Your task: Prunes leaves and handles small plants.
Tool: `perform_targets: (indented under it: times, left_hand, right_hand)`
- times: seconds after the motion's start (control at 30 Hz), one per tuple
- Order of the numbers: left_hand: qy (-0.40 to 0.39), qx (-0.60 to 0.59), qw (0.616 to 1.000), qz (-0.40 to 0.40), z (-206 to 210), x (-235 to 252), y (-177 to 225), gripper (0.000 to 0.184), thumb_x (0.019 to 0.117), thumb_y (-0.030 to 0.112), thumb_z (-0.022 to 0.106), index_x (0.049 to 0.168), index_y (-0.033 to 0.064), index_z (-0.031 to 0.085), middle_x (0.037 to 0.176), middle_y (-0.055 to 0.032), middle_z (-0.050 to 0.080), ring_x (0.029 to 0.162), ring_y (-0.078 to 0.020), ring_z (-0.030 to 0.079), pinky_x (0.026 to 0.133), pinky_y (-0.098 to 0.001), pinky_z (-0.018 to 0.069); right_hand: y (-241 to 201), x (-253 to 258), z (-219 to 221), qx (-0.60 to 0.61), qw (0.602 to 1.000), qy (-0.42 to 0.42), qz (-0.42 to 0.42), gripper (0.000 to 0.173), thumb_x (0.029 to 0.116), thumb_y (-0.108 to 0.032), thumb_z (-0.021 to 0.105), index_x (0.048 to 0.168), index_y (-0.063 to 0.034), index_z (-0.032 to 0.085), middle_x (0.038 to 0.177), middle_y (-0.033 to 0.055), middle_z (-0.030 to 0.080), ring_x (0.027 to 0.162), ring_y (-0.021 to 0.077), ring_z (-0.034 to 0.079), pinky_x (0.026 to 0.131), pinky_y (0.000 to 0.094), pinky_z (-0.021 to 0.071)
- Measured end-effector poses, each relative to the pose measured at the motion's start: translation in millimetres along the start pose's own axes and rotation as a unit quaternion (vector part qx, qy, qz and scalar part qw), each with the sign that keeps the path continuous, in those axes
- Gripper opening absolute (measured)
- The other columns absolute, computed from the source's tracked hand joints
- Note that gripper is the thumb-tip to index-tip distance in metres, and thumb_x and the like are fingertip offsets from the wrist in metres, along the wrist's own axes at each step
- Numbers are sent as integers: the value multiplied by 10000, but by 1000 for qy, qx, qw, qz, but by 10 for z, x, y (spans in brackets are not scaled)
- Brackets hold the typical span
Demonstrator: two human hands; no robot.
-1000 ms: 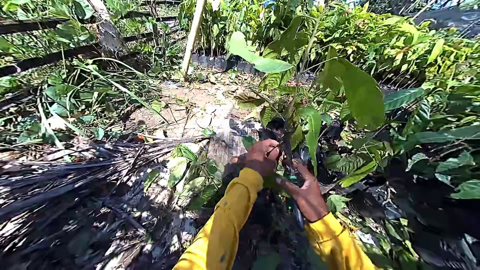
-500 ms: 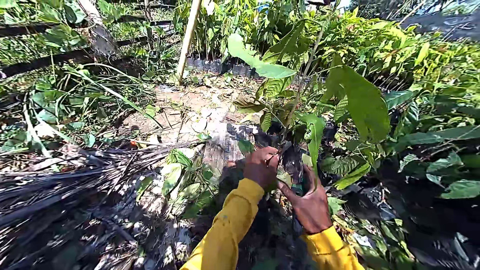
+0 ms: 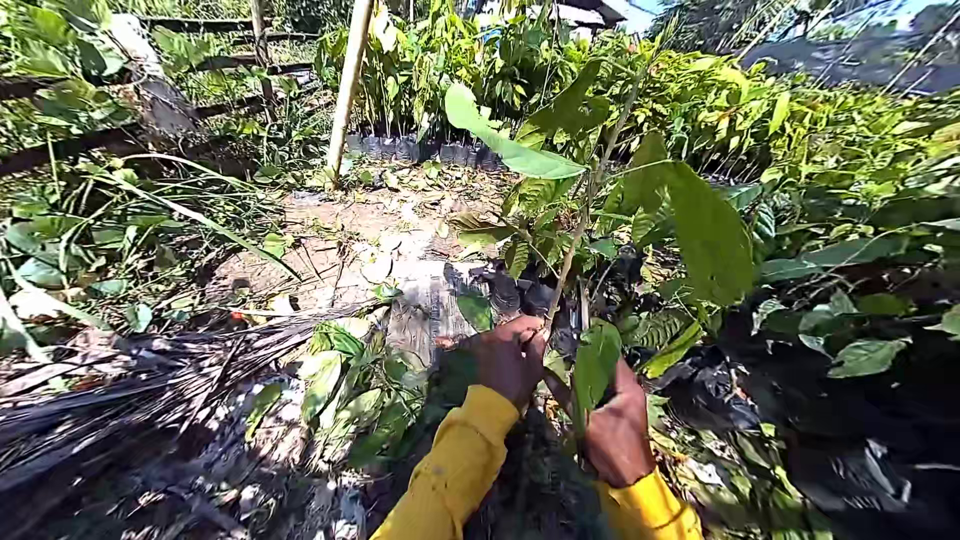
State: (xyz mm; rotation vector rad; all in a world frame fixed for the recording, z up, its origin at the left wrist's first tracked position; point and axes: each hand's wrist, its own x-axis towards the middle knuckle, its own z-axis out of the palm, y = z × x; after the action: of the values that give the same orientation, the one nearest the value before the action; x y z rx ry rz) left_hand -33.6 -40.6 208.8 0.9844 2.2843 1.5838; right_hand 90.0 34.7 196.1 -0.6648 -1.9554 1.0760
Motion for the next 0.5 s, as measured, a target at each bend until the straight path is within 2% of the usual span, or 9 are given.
perform_targets:
  times: [0.03,0.1,0.17,0.2,0.27,0.37,0.43,0.5]
  left_hand:
    - [-2,-2,1000,1,3,0,2,277,986,190,613,1189,49,738,1014,-129,759,940,-230,731,909,-442,565]
    - [20,-3,1000,22,33,-11,-10,265,968,163,619,1149,22,750,983,-143,761,914,-245,734,887,-453,568]
    - [48,-27,997,51,62,-33,-36,227,943,115,633,1069,-34,748,906,-160,751,837,-253,730,832,-454,577]
    - [52,-35,996,56,57,-46,-41,223,942,106,635,1067,-40,748,902,-157,750,824,-243,728,823,-444,581]
    - [42,-24,997,55,29,-56,-43,231,952,118,639,1099,-16,756,947,-147,762,862,-240,740,861,-444,586]
    - [58,5,994,88,59,-64,-59,215,944,140,668,1040,-21,774,905,-159,767,825,-274,746,839,-485,584]
    - [54,13,994,90,74,-80,-58,209,951,135,661,1035,-17,777,908,-157,767,836,-275,747,848,-483,584]
    - [59,17,993,100,99,-79,-77,192,931,133,669,989,-10,784,874,-145,765,813,-262,745,821,-480,586]
  right_hand:
    - [-80,-64,-22,59,998,-31,16,738,672,-168,879,1282,88,551,1068,50,712,950,21,679,873,219,581]
    - [-262,-155,-95,137,983,-110,49,729,726,-155,855,1320,95,516,1131,41,701,1027,13,668,923,202,567]
    - [-389,-154,-144,166,969,-168,75,720,753,-159,839,1351,70,509,1183,42,692,1092,25,655,965,216,554]
    - [-422,-133,-152,176,964,-180,83,689,771,-160,834,1343,60,519,1177,48,691,1087,41,658,961,231,557]
    - [-469,-80,-173,185,959,-186,106,635,797,-201,812,1323,23,537,1139,31,703,1032,58,680,920,250,578]
    - [-507,7,-184,175,954,-201,138,597,817,-252,784,1316,-17,556,1075,27,714,913,89,707,806,279,614]
    - [-528,26,-170,187,947,-206,160,569,849,-277,758,1316,-26,551,1038,50,715,828,134,715,711,314,627]
    - [-576,27,-161,199,940,-202,189,575,849,-301,755,1318,-37,550,1035,70,703,795,171,712,662,341,627]
